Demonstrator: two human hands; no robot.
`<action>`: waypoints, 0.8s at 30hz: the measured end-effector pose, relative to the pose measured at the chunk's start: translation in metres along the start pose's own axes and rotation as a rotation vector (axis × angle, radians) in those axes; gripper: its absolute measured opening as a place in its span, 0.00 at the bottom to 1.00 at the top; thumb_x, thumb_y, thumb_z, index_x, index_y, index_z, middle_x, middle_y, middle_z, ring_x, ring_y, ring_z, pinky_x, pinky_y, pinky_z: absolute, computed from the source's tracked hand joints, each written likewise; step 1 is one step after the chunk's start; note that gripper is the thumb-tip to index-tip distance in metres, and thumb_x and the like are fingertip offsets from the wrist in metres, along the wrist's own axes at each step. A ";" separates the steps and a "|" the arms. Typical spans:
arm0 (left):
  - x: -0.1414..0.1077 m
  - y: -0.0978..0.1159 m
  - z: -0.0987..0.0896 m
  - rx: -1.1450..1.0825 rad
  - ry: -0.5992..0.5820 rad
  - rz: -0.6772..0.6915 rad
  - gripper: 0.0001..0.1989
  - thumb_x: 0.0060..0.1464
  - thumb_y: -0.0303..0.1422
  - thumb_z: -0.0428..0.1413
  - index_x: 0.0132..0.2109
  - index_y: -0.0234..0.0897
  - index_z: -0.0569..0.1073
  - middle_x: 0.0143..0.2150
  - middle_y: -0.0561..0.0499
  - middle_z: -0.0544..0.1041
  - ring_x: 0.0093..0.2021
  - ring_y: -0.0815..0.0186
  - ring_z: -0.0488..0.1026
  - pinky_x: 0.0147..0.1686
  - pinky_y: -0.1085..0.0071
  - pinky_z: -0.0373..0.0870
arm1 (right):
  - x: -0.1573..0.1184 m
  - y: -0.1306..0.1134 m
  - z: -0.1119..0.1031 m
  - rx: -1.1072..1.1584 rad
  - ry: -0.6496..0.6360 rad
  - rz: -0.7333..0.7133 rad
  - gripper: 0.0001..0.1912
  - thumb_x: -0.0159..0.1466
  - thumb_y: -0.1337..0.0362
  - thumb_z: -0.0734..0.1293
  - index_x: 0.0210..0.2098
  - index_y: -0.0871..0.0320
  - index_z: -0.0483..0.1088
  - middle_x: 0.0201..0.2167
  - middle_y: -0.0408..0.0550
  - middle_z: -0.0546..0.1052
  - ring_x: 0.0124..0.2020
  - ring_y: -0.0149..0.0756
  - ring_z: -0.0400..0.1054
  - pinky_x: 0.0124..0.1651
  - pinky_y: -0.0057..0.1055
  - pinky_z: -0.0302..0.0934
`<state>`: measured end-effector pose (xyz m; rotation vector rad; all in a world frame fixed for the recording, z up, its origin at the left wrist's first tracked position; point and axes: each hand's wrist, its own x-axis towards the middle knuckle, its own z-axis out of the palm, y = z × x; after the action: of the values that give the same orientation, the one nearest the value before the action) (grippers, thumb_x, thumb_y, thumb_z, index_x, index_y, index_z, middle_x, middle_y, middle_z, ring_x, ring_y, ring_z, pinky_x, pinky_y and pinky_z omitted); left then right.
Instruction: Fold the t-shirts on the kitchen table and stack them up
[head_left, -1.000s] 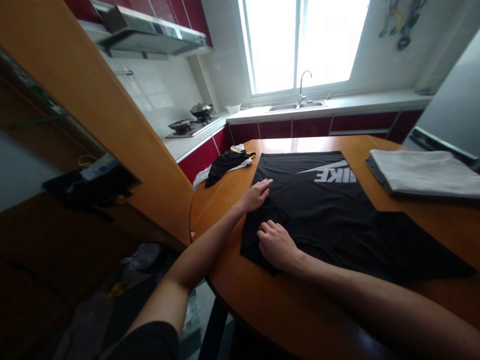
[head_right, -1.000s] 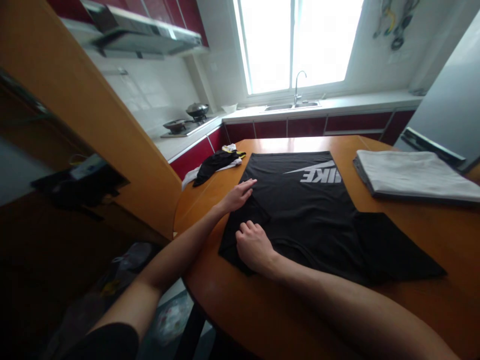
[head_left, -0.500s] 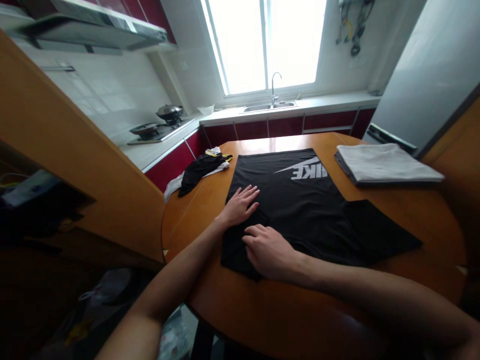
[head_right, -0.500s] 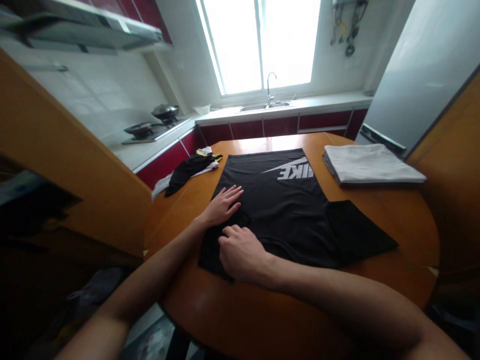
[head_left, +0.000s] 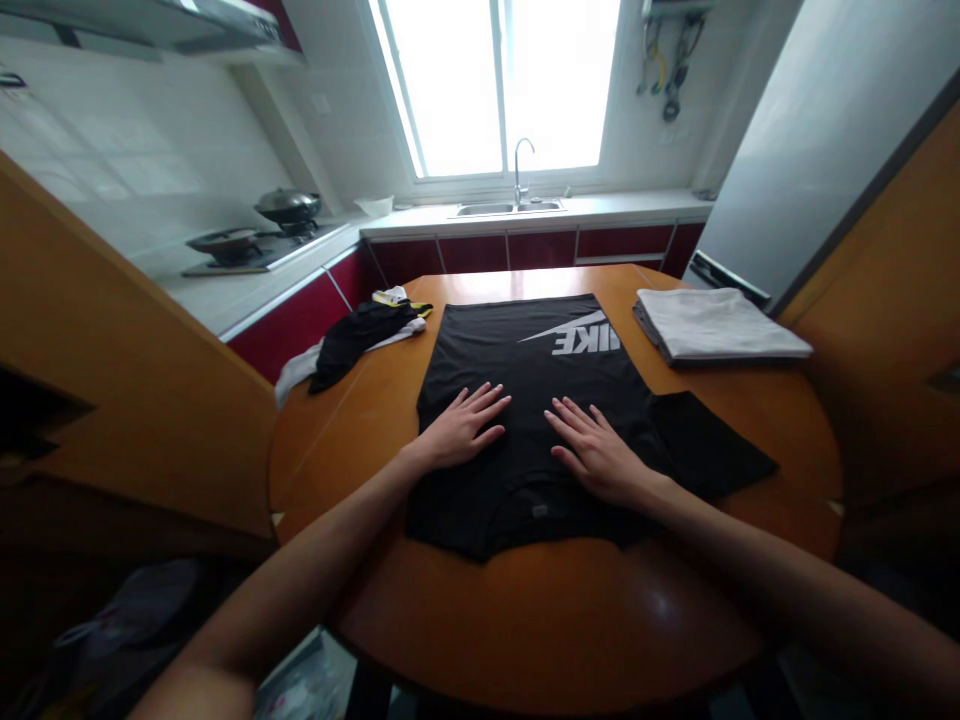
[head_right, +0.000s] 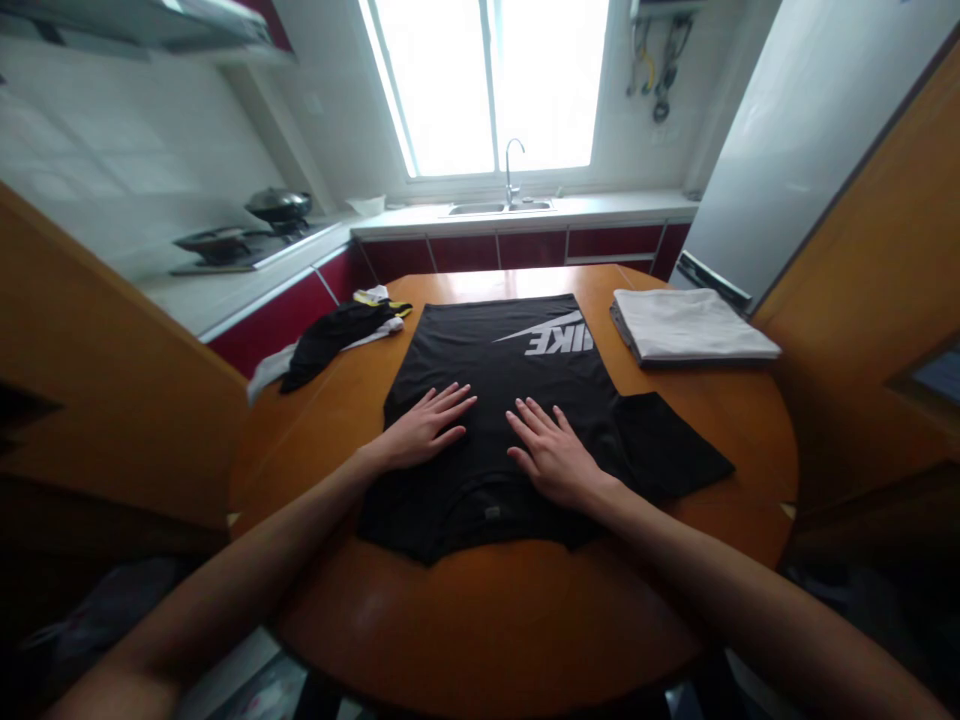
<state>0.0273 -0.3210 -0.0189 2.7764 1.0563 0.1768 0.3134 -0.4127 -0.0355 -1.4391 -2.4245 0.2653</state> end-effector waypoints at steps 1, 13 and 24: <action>-0.002 0.006 -0.002 -0.008 0.017 0.020 0.30 0.70 0.48 0.42 0.74 0.47 0.52 0.76 0.48 0.48 0.75 0.54 0.41 0.71 0.47 0.39 | -0.002 -0.001 -0.001 0.012 0.006 -0.022 0.30 0.74 0.53 0.53 0.73 0.53 0.51 0.74 0.51 0.49 0.75 0.44 0.38 0.72 0.54 0.39; -0.028 0.063 0.002 -0.050 -0.117 0.286 0.40 0.66 0.51 0.50 0.75 0.44 0.40 0.76 0.45 0.42 0.75 0.54 0.38 0.72 0.50 0.33 | -0.013 0.005 -0.003 0.068 0.081 -0.050 0.24 0.73 0.60 0.56 0.67 0.53 0.63 0.71 0.52 0.59 0.73 0.45 0.47 0.70 0.56 0.46; -0.022 0.066 -0.006 -0.120 -0.135 0.357 0.41 0.66 0.48 0.52 0.75 0.48 0.38 0.76 0.46 0.46 0.75 0.54 0.42 0.72 0.48 0.39 | -0.070 0.093 -0.070 -0.008 0.574 0.489 0.16 0.66 0.65 0.62 0.49 0.59 0.76 0.49 0.56 0.79 0.52 0.46 0.72 0.59 0.42 0.64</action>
<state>0.0522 -0.3836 -0.0008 2.7960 0.4962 0.0896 0.4461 -0.4300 -0.0106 -1.7957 -1.6109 -0.0547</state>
